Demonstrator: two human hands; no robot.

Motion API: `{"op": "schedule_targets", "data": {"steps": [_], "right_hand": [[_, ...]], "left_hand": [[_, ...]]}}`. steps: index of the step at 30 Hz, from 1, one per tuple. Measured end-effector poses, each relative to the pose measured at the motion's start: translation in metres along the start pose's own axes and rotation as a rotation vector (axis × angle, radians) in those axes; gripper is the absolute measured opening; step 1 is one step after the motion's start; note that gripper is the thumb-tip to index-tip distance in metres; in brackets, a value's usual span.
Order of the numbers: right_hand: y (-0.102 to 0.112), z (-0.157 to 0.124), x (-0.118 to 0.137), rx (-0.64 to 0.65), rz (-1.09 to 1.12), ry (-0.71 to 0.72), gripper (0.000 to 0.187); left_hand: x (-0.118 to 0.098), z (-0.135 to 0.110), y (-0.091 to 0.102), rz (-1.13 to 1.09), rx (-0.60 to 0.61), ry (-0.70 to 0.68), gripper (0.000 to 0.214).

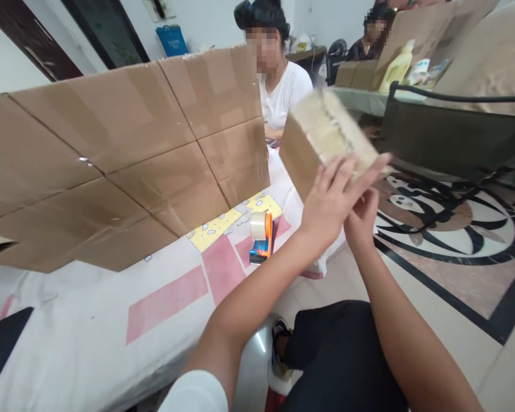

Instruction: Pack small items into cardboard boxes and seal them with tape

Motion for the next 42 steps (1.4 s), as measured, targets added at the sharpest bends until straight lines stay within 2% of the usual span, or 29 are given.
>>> {"op": "schedule_targets", "data": {"steps": [1,2,3,5,9,12,15,18,20,22,24,25,26,28,30,31,33,35,36,38,39,41,42], "right_hand": [[0.013,0.002,-0.019,-0.051,-0.018,-0.016,0.044],[0.019,0.002,-0.038,-0.045,-0.036,-0.053,0.045],[0.019,0.002,-0.053,-0.026,-0.047,-0.087,0.047],[0.007,-0.001,-0.073,0.068,-0.066,-0.149,0.050],[-0.020,-0.005,-0.085,0.082,-0.090,-0.143,0.063],[-0.027,-0.006,-0.087,0.084,-0.141,-0.126,0.067],[-0.028,-0.006,-0.088,0.129,-0.188,-0.113,0.067],[-0.028,-0.006,-0.087,0.150,-0.230,-0.118,0.064],[-0.028,-0.005,-0.087,0.139,-0.251,-0.131,0.063],[-0.027,-0.005,-0.089,0.114,-0.257,-0.144,0.063],[-0.025,-0.004,-0.090,0.093,-0.266,-0.147,0.059],[-0.024,-0.002,-0.087,0.082,-0.275,-0.130,0.053],[-0.022,0.001,-0.082,0.062,-0.291,-0.094,0.044],[-0.021,0.011,-0.060,-0.001,-0.337,0.049,0.026],[-0.031,0.023,-0.020,-0.063,-0.365,0.242,0.031],[-0.044,0.028,0.005,-0.072,-0.363,0.336,0.034],[-0.090,0.030,0.065,-0.016,-0.309,0.507,0.039],[-0.158,0.011,0.133,0.105,-0.193,0.655,0.040],[-0.200,-0.007,0.169,0.219,-0.104,0.724,0.037],[-0.292,-0.061,0.239,0.528,0.049,0.836,0.030],[-0.342,-0.092,0.272,0.737,0.074,0.877,0.029],[-0.439,-0.157,0.331,1.190,-0.021,1.025,0.027],[-0.484,-0.182,0.355,1.342,-0.117,1.092,0.027]], "left_hand": [[0.003,0.004,-0.011,0.007,0.004,0.002,0.070],[0.008,0.007,-0.019,0.018,0.005,0.010,0.070],[0.014,0.010,-0.027,0.031,0.007,0.023,0.071],[0.027,0.015,-0.038,0.055,0.012,0.060,0.073],[0.052,0.038,-0.056,0.029,0.018,0.090,0.078],[0.069,0.070,-0.069,0.044,0.004,0.144,0.067],[0.083,0.108,-0.080,0.122,0.072,0.234,0.058],[0.086,0.134,-0.071,0.158,0.154,0.240,0.063],[0.079,0.129,-0.045,0.185,0.187,0.121,0.065],[0.066,0.096,-0.001,0.229,0.192,-0.114,0.057],[0.061,0.034,0.057,0.249,0.145,-0.337,0.036],[0.066,-0.005,0.088,0.268,0.107,-0.372,0.025],[0.074,-0.046,0.118,0.290,0.090,-0.391,0.019],[0.103,-0.131,0.165,0.327,0.144,-0.363,0.016],[0.139,-0.204,0.197,0.328,0.189,-0.227,0.015],[0.158,-0.233,0.209,0.329,0.187,-0.141,0.015],[0.193,-0.274,0.228,0.312,0.156,0.049,0.019],[0.219,-0.296,0.243,0.277,0.115,0.189,0.019],[0.228,-0.303,0.249,0.260,0.106,0.216,0.018],[0.237,-0.311,0.257,0.222,0.123,0.215,0.018],[0.241,-0.314,0.259,0.202,0.138,0.225,0.020],[0.251,-0.319,0.262,0.178,0.164,0.272,0.024],[0.257,-0.321,0.261,0.172,0.182,0.292,0.025]]}}
Point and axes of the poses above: each hand's wrist, its own z-axis towards the middle knuckle, its own y-axis out of the back of the hand, x = y × z, the point moved 5 cm from there along z, towards the middle knuckle, and after that the axes turned 12 degrees about y, right-handed, at the moved point
